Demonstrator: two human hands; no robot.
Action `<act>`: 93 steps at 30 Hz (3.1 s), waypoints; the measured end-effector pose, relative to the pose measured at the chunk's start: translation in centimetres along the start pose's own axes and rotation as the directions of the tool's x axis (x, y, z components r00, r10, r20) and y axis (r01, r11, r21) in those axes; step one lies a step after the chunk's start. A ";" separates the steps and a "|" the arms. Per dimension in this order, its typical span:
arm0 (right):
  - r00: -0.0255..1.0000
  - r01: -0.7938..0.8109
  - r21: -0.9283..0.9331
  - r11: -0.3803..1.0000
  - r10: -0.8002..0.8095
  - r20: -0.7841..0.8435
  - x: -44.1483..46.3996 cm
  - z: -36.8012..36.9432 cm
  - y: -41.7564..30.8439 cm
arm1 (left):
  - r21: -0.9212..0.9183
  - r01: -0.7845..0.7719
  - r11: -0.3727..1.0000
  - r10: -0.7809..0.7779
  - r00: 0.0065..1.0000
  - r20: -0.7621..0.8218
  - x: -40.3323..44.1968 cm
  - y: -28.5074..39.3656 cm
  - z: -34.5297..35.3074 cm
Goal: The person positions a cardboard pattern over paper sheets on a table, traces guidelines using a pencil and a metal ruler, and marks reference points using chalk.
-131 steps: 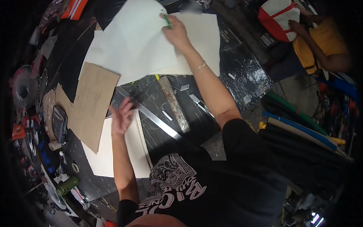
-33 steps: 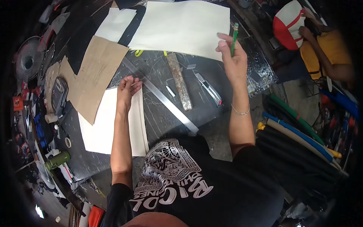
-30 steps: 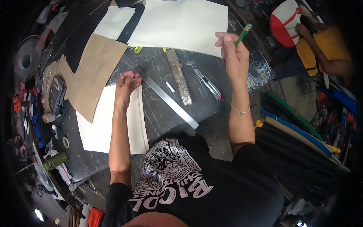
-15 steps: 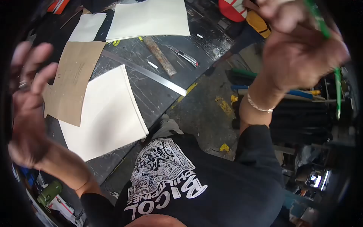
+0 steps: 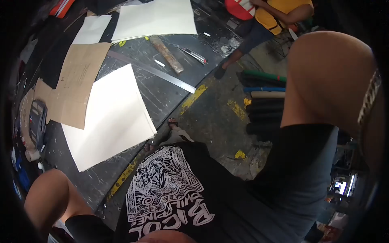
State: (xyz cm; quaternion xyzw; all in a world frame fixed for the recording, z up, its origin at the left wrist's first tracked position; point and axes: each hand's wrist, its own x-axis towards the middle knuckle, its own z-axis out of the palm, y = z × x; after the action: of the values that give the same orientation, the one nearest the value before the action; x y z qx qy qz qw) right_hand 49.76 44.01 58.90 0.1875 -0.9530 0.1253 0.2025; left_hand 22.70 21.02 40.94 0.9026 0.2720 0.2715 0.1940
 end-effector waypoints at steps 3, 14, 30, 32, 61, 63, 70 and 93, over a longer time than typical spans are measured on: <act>0.996 0.036 0.032 0.999 -0.038 0.078 -0.5 0.4 1.5 | -0.001 0.077 0.997 -0.077 0.997 0.015 0.4 -0.3 -0.1; 0.923 0.244 0.107 0.964 -0.264 0.278 -2.3 1.2 3.3 | 0.095 0.335 0.937 -0.313 0.930 -0.194 -1.7 1.3 -0.5; 0.978 -0.172 0.240 0.955 0.137 0.157 -9.9 13.6 -1.5 | 0.076 0.995 -0.059 -0.748 0.007 -0.664 -15.0 -22.6 28.7; 0.983 -0.148 0.269 0.952 0.110 0.149 -10.2 13.8 -1.3 | 0.057 0.997 -0.056 -0.725 -0.001 -0.689 -14.9 -22.6 29.4; 0.996 0.000 0.393 0.920 -0.037 0.085 -10.7 15.7 0.1 | 0.070 0.996 -0.064 -0.696 0.006 -0.718 -14.5 -22.8 29.6; 0.996 -0.002 0.405 0.914 -0.035 0.083 -10.7 15.8 0.1 | 0.070 0.996 -0.060 -0.692 0.009 -0.721 -14.6 -22.8 29.7; 0.995 0.027 0.430 0.902 -0.066 0.076 -10.2 16.5 0.2 | 0.064 0.996 -0.056 -0.697 0.007 -0.717 -14.6 -22.7 29.7; 0.981 0.147 0.515 0.845 -0.192 0.036 -8.8 17.8 0.7 | 0.059 0.997 -0.045 -0.677 0.013 -0.736 -15.1 -23.0 30.0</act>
State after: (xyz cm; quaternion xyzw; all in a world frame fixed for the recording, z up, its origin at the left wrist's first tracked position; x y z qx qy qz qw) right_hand 50.91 41.76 39.19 0.3229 -0.8734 0.3461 0.1150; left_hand 21.05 23.83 0.34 0.3906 0.8980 0.1966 -0.0480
